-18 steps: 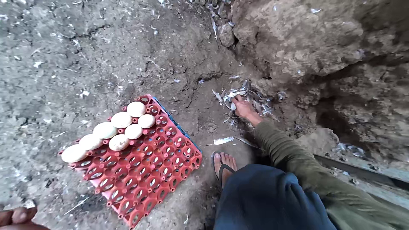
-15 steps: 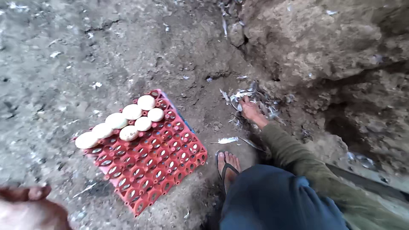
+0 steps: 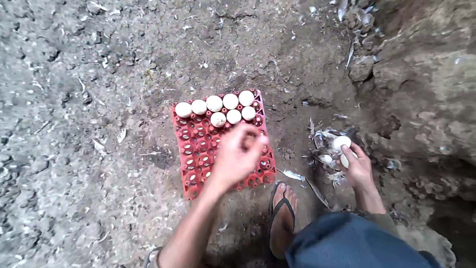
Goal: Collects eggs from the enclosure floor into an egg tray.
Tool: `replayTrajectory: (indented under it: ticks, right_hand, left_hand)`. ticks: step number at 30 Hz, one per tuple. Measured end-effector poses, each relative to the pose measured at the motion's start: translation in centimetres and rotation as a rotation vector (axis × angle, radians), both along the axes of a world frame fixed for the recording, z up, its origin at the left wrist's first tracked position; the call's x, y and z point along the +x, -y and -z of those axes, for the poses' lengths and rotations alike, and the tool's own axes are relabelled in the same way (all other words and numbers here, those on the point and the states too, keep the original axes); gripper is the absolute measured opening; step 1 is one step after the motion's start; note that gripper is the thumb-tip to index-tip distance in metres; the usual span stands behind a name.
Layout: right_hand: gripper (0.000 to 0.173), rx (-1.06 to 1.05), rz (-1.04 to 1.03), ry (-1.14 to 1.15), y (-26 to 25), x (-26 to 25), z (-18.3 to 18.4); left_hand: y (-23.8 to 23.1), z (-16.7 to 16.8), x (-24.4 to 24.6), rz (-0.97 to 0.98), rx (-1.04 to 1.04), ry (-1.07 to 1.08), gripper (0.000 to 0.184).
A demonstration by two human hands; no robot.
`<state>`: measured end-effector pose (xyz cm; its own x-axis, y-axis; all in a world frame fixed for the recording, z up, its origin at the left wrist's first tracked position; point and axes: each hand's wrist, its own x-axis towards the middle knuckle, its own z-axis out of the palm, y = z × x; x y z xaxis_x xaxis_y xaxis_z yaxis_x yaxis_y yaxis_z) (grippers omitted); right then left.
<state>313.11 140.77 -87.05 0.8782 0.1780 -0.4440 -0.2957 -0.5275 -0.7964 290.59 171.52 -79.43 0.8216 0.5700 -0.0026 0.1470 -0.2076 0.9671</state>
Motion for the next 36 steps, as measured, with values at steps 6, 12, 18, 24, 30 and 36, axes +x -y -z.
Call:
replayTrajectory:
  ticks: [6, 12, 18, 24, 30, 36]
  right_hand:
    - [0.043, 0.670, -0.149, -0.336, -7.9, -5.5, -3.3]
    - [0.055, 0.759, -0.315, -0.535, -13.1, -8.4, -4.3]
    - [0.026, 0.556, -0.432, -0.364, -14.3, -6.0, -4.3]
    - [0.062, 0.239, -0.954, 0.022, -18.5, -5.2, -7.4]
    - [0.051, 0.119, -1.216, 0.329, -27.4, -8.9, -10.1]
    - [0.041, 0.126, -1.542, 0.608, -35.5, -14.9, -5.3]
  left_hand:
    - [6.7, 1.7, 5.3, 0.326, -0.046, 0.032, 0.063]
    - [5.4, 2.3, 4.3, 0.064, 0.023, 0.188, 0.050]
    - [-3.9, 2.5, -2.7, -0.331, 0.006, -0.135, 0.057]
    - [-10.6, 5.5, -6.0, -0.206, 0.329, -0.500, 0.049]
    - [-11.0, 5.2, -7.1, -0.190, 0.249, -0.486, 0.060]
    - [-12.9, 4.0, -13.4, -0.555, 0.105, -0.494, 0.035]
